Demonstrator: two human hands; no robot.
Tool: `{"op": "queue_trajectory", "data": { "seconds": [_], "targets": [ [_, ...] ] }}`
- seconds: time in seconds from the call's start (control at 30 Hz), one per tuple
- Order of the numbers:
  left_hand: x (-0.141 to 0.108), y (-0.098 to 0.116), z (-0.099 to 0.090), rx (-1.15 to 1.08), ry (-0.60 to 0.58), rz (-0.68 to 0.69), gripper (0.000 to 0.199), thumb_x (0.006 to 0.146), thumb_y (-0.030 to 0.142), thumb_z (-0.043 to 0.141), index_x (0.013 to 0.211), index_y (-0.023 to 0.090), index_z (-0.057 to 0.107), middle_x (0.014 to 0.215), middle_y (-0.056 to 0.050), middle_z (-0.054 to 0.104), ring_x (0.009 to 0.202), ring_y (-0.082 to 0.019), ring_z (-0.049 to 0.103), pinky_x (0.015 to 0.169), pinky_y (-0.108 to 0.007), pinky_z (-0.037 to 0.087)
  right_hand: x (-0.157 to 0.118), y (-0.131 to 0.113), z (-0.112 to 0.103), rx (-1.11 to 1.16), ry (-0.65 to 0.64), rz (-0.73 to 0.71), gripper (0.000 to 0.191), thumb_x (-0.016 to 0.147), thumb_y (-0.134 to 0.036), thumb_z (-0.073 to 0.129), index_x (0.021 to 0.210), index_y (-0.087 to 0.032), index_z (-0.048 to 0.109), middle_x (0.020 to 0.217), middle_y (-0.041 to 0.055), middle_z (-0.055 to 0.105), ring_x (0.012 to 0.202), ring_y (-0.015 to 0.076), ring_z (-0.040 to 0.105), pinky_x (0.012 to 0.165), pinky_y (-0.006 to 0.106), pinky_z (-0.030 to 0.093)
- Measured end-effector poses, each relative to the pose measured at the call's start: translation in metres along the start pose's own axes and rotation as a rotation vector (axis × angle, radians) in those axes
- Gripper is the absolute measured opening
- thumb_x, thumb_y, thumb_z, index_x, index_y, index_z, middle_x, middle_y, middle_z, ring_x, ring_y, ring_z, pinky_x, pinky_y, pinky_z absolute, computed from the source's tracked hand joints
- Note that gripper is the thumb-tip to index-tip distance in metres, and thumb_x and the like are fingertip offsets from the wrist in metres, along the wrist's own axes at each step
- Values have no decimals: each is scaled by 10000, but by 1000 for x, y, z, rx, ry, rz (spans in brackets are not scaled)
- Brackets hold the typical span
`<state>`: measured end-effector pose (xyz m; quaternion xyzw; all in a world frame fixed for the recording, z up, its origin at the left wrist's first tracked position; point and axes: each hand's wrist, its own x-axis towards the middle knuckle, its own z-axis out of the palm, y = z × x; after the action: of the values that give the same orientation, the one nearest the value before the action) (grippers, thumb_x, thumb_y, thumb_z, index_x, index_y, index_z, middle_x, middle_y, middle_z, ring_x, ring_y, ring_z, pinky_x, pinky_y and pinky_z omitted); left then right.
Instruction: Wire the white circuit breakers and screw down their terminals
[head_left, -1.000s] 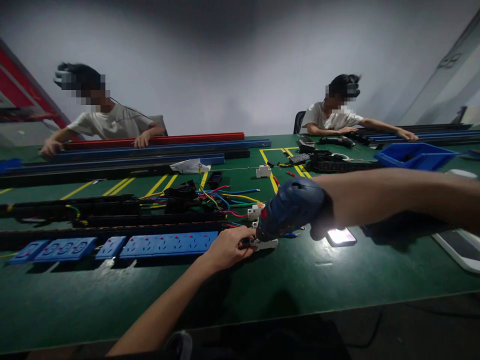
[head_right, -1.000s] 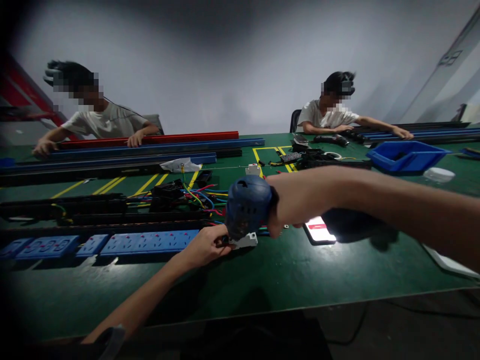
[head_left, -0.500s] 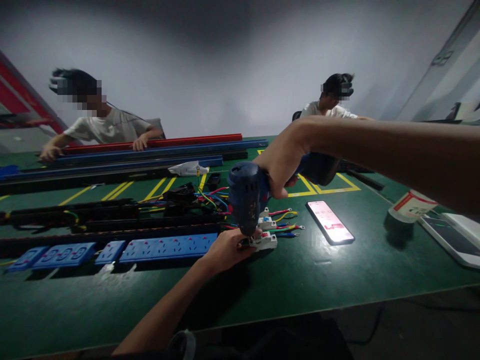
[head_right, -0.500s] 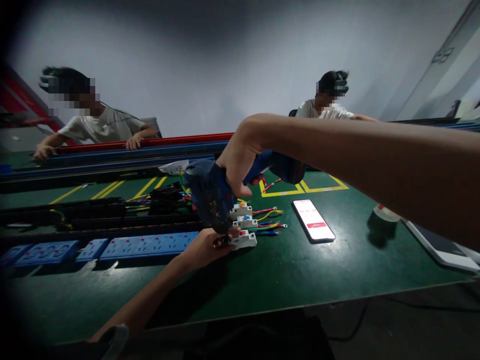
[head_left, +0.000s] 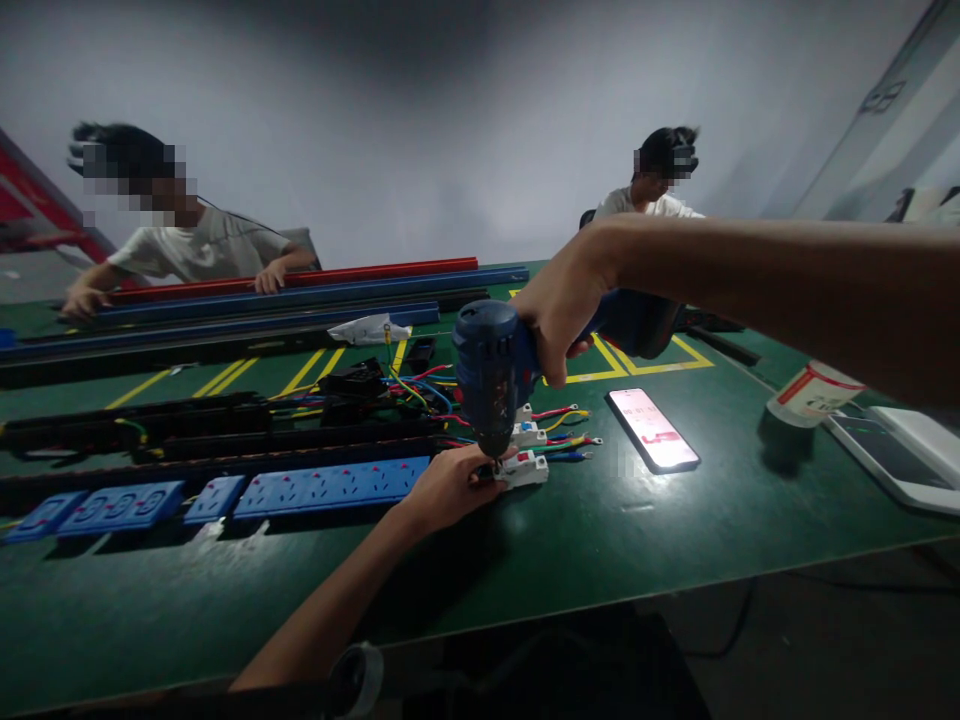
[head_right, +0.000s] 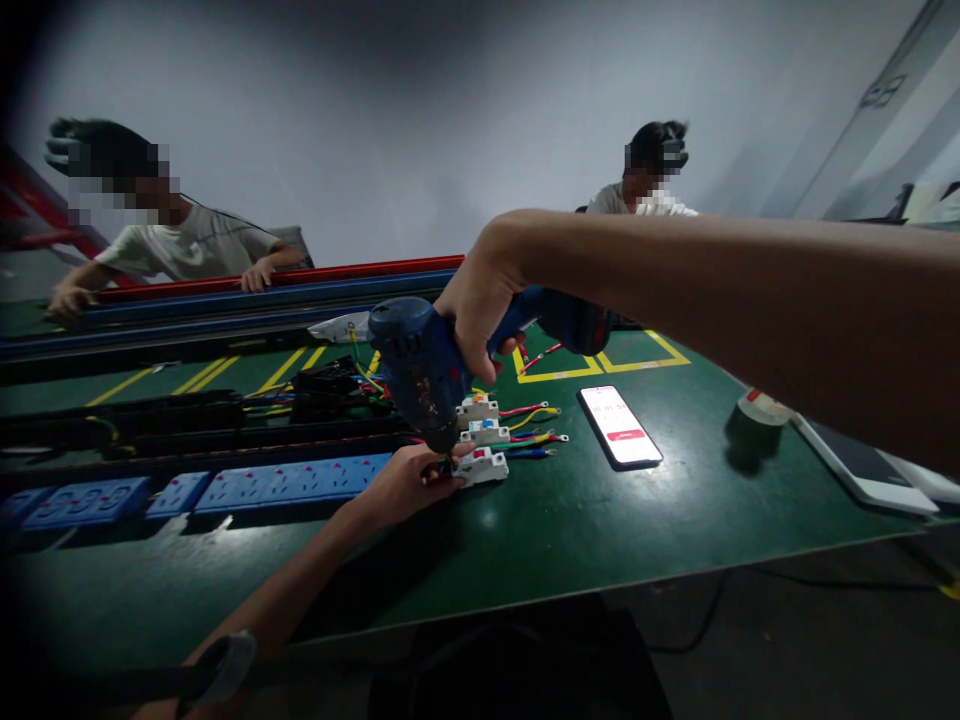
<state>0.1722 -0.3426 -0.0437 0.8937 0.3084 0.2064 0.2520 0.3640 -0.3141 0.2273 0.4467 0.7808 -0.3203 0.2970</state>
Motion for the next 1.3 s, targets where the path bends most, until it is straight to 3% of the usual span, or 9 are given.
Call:
{"op": "queue_trajectory", "data": {
  "seconds": [0.4, 0.87, 1.3],
  "targets": [
    [0, 1, 0, -16, 12, 16, 474, 833, 249, 696, 1302, 249, 628, 947, -41, 691, 794, -167, 630, 749, -260, 490, -3, -1, 1, -49, -1, -15, 142, 769, -105, 649, 670, -65, 555, 461, -92, 507, 431, 19, 469, 496, 135, 322],
    [0, 2, -1, -36, -14, -21, 398, 833, 276, 686, 1226, 216, 669, 964, -46, 701, 726, -145, 595, 666, -231, 457, -7, 2, 2, -34, 25, 21, 192, 754, -195, 686, 667, -62, 579, 464, -99, 488, 435, 17, 448, 504, 168, 299],
    [0, 4, -2, -53, -11, -8, 454, 829, 264, 684, 1279, 233, 640, 929, -34, 672, 712, -135, 575, 669, -224, 459, -6, 10, 9, 9, 66, -17, 120, 757, -163, 669, 751, -49, 631, 492, -111, 497, 468, 13, 442, 528, 176, 286]
  ]
}}
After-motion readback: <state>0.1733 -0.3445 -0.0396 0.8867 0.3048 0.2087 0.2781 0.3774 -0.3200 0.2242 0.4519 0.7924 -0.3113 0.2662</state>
